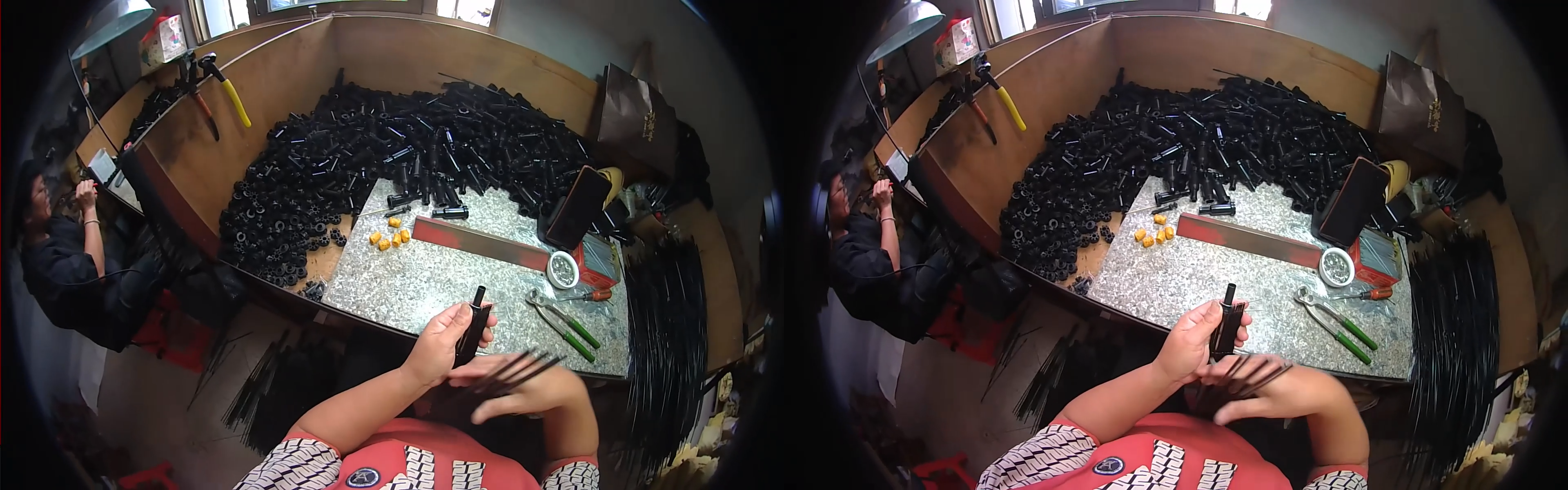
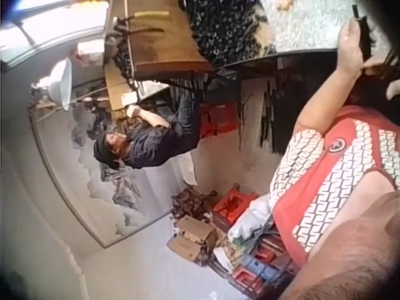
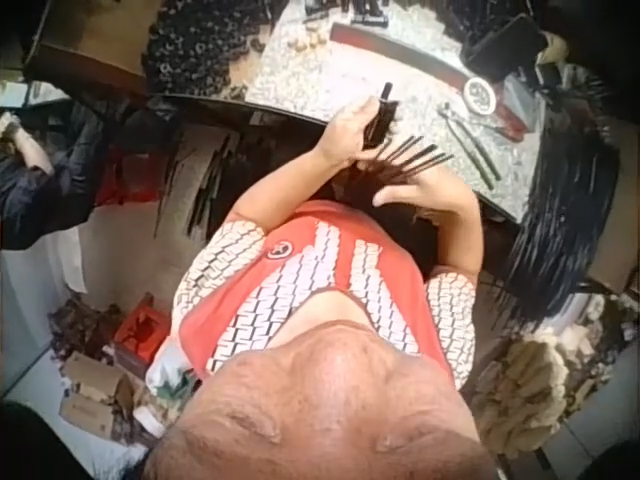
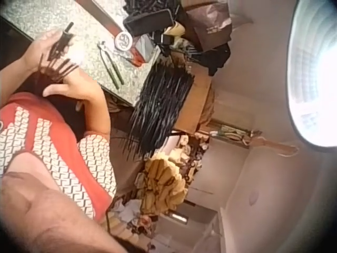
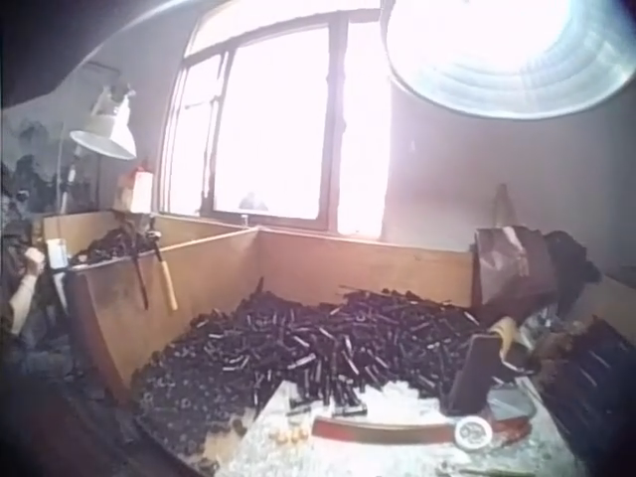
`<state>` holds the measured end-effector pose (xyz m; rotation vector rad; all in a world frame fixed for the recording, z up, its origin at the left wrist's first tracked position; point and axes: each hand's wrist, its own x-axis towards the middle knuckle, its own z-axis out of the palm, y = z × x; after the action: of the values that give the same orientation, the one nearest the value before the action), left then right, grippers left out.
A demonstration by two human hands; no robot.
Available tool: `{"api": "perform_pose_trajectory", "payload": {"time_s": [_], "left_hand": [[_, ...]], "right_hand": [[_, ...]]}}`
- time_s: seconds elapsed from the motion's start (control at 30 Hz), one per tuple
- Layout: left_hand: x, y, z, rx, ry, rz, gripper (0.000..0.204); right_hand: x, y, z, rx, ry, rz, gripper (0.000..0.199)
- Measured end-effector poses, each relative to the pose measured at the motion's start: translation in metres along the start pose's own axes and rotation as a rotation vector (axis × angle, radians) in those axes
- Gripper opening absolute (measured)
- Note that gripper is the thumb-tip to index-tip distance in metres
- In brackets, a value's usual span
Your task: Assembling small plastic components onto black cables at a workbench.
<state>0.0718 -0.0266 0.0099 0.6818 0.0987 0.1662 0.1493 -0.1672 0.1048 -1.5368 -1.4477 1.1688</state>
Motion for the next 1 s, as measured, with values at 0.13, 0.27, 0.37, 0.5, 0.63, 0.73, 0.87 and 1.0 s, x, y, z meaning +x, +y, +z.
{"api": "perform_pose_trajectory", "payload": {"time_s": [0.13, 0.27, 0.37, 0.5, 0.63, 0.73, 0.87, 1.0], "left_hand": [[0.001, -0.003, 0.0, -0.072, 0.021, -0.013, 0.036], [0.002, -0.001, -0.003, -0.023, 0.0, -0.009, 0.037], [-0.001, -0.003, -0.002, -0.011, -0.012, -0.009, 0.038], [-0.007, -0.003, 0.002, 0.022, -0.054, 0.014, 0.04], [-0.009, 0.0, 0.004, 0.006, -0.081, 0.009, 0.039], [-0.008, 0.0, 0.002, -0.011, -0.079, 0.003, 0.039], [-0.007, -0.001, -0.001, -0.014, -0.077, 0.006, 0.04], [-0.006, -0.002, 0.001, -0.012, -0.089, 0.0, 0.039]], "right_hand": [[-0.005, -0.008, -0.066, 0.031, -0.01, -0.078, 0.06], [0.053, 0.01, -0.094, -0.075, 0.453, 0.003, 0.032], [0.103, 0.022, -0.1, -0.717, 0.519, -0.16, 0.033], [0.153, 0.034, -0.101, -0.942, 0.368, -0.223, 0.036], [0.188, 0.049, -0.097, -1.086, 0.292, -0.154, 0.031], [0.199, 0.056, -0.095, -1.094, 0.255, -0.112, 0.029], [0.203, 0.061, -0.095, -1.049, 0.267, -0.119, 0.023], [0.179, 0.04, -0.098, -0.894, 0.394, -0.289, 0.021]]}}
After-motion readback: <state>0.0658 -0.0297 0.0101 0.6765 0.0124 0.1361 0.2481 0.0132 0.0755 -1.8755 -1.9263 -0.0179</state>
